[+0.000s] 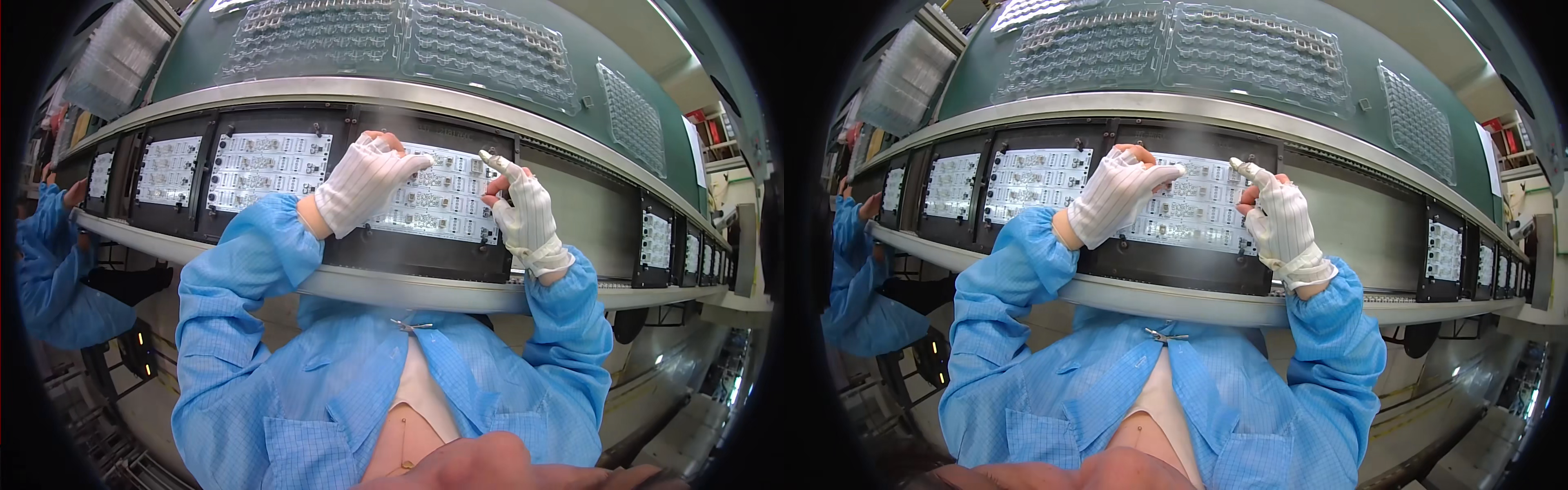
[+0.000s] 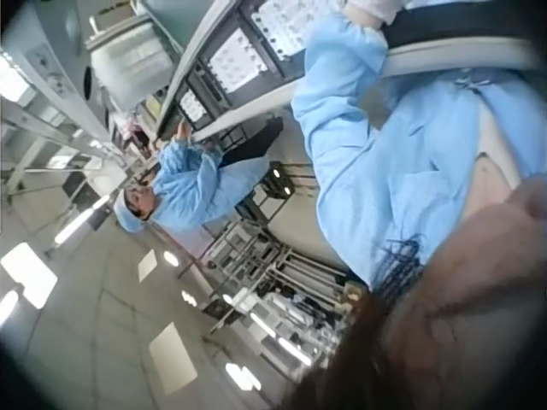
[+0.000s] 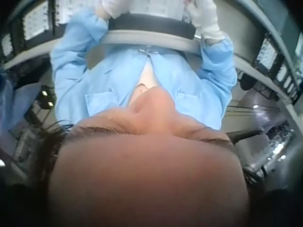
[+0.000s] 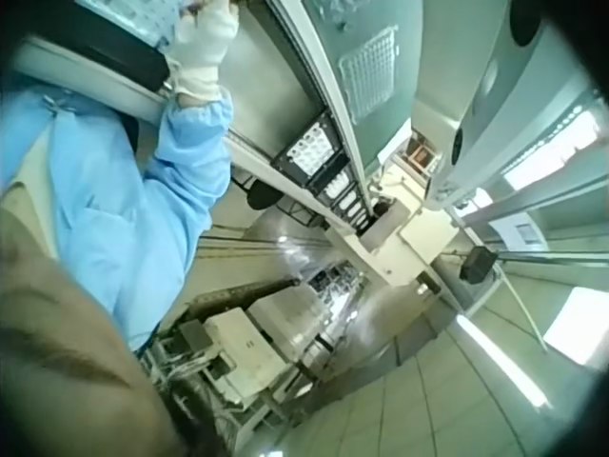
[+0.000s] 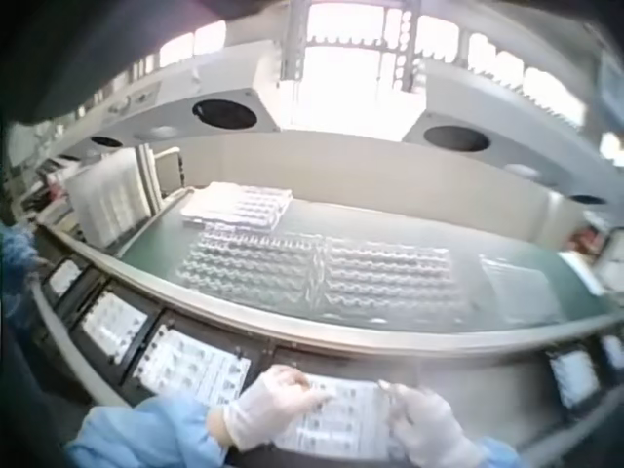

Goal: Assembling electronic components onto printed circuit boards on a production line.

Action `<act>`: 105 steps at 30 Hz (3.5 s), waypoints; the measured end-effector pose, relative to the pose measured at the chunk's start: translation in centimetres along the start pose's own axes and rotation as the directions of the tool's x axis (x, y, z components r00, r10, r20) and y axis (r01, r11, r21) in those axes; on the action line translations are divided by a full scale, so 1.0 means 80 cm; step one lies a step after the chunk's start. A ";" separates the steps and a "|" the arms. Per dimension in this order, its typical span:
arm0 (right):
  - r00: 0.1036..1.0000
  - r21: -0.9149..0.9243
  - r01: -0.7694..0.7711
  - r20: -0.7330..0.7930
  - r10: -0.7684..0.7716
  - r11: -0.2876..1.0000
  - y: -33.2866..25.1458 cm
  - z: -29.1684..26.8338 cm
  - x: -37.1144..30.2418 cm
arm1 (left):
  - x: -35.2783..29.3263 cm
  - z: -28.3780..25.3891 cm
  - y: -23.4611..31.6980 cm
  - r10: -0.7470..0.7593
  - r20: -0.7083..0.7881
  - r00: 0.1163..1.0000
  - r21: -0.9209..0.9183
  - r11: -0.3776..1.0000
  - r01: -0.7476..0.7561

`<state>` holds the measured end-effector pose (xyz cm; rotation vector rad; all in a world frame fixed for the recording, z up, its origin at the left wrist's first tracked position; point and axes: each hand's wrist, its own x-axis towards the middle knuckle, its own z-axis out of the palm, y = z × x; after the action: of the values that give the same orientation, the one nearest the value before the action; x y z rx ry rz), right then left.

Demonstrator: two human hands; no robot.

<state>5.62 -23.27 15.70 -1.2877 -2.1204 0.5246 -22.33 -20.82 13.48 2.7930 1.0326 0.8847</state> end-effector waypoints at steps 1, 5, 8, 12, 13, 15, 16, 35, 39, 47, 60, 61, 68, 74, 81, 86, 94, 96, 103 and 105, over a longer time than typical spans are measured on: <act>1.000 -0.007 0.030 0.000 -0.030 1.000 0.000 0.001 0.000 | 0.000 0.001 0.000 0.001 -0.005 1.000 -0.007 1.000 -0.001; 0.998 0.022 0.052 0.027 -0.053 0.998 0.002 0.007 0.005 | 0.001 0.001 0.000 0.046 -0.002 0.999 0.049 0.998 -0.046; 0.987 -0.115 0.158 0.023 -0.157 0.981 0.001 0.012 0.012 | 0.001 -0.005 0.002 0.004 -0.040 0.999 0.003 1.000 -0.004; 0.991 -0.126 0.132 0.050 -0.126 0.983 0.007 0.013 0.010 | 0.001 -0.018 -0.004 -0.075 -0.189 0.979 -0.066 0.996 0.064; 0.990 -0.129 0.132 0.059 -0.126 0.983 0.006 0.015 0.012 | 0.000 -0.020 -0.006 -0.077 -0.177 0.981 -0.067 0.996 0.066; 0.985 -0.141 0.170 0.048 -0.165 0.975 0.006 0.018 0.017 | -0.003 -0.018 -0.008 -0.074 -0.222 0.972 -0.078 0.995 0.058; 0.985 -0.145 0.172 0.057 -0.165 0.974 0.006 0.018 0.018 | -0.004 -0.017 -0.009 -0.081 -0.226 0.971 -0.083 0.995 0.064; 0.943 -0.406 0.332 0.153 -0.294 0.851 -0.003 0.030 0.024 | -0.012 -0.036 -0.018 -0.020 -0.238 0.971 -0.066 0.998 0.004; 0.974 -0.273 0.172 0.189 -0.122 0.947 -0.016 0.016 0.030 | -0.024 -0.029 -0.017 -0.028 -0.157 0.987 -0.054 0.998 0.020; 0.987 -0.139 0.048 0.162 -0.025 0.989 -0.010 -0.013 0.015 | -0.030 -0.058 -0.020 -0.021 -0.161 0.987 -0.089 0.996 0.007; 0.981 -0.045 0.188 0.059 -0.185 0.981 -0.048 0.046 0.048 | -0.035 -0.071 -0.024 -0.068 -0.209 0.976 -0.089 0.995 0.051; 0.978 -0.063 0.196 0.080 -0.191 0.979 -0.049 0.050 0.051 | -0.038 -0.071 -0.026 -0.076 -0.213 0.974 -0.087 0.995 0.058; 0.962 -0.177 0.272 0.070 -0.264 0.946 -0.047 0.064 0.052 | -0.030 -0.084 -0.028 -0.019 -0.228 0.973 0.007 1.000 0.021; 0.934 -0.265 0.348 0.018 -0.356 0.899 -0.017 0.064 0.034 | -0.034 -0.079 -0.027 -0.058 -0.198 0.978 -0.059 0.997 0.047; 0.965 -0.118 0.254 0.102 -0.243 0.960 -0.033 0.047 0.047 | -0.048 -0.123 -0.063 -0.193 -0.191 0.962 0.007 0.980 0.198; 0.957 -0.158 0.291 0.072 -0.282 0.944 -0.020 0.048 0.042 | -0.032 -0.159 -0.179 -0.485 -0.166 0.858 0.190 0.838 0.511; 0.927 -0.340 0.338 0.280 -0.249 0.877 -0.041 0.003 0.080 | -0.004 -0.161 -0.408 -0.510 -0.184 0.840 0.314 0.779 0.542; 0.963 -0.279 0.226 0.212 -0.170 0.933 -0.022 -0.008 0.109 | -0.006 -0.161 -0.433 -0.526 -0.110 0.843 0.289 0.795 0.533; 0.999 -0.505 0.036 -0.009 -0.047 0.863 0.046 -0.036 0.249 | 0.010 -0.197 -0.422 -0.677 -0.121 0.726 0.039 0.727 0.685; 0.994 -0.544 -0.082 -0.100 0.032 0.835 0.073 -0.044 0.289 | 0.008 -0.212 -0.389 -0.594 -0.215 0.775 0.125 0.771 0.625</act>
<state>3.70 0.07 21.40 -1.6463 -2.2452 -0.1456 -49.09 1.14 21.11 2.2453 1.9909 0.9541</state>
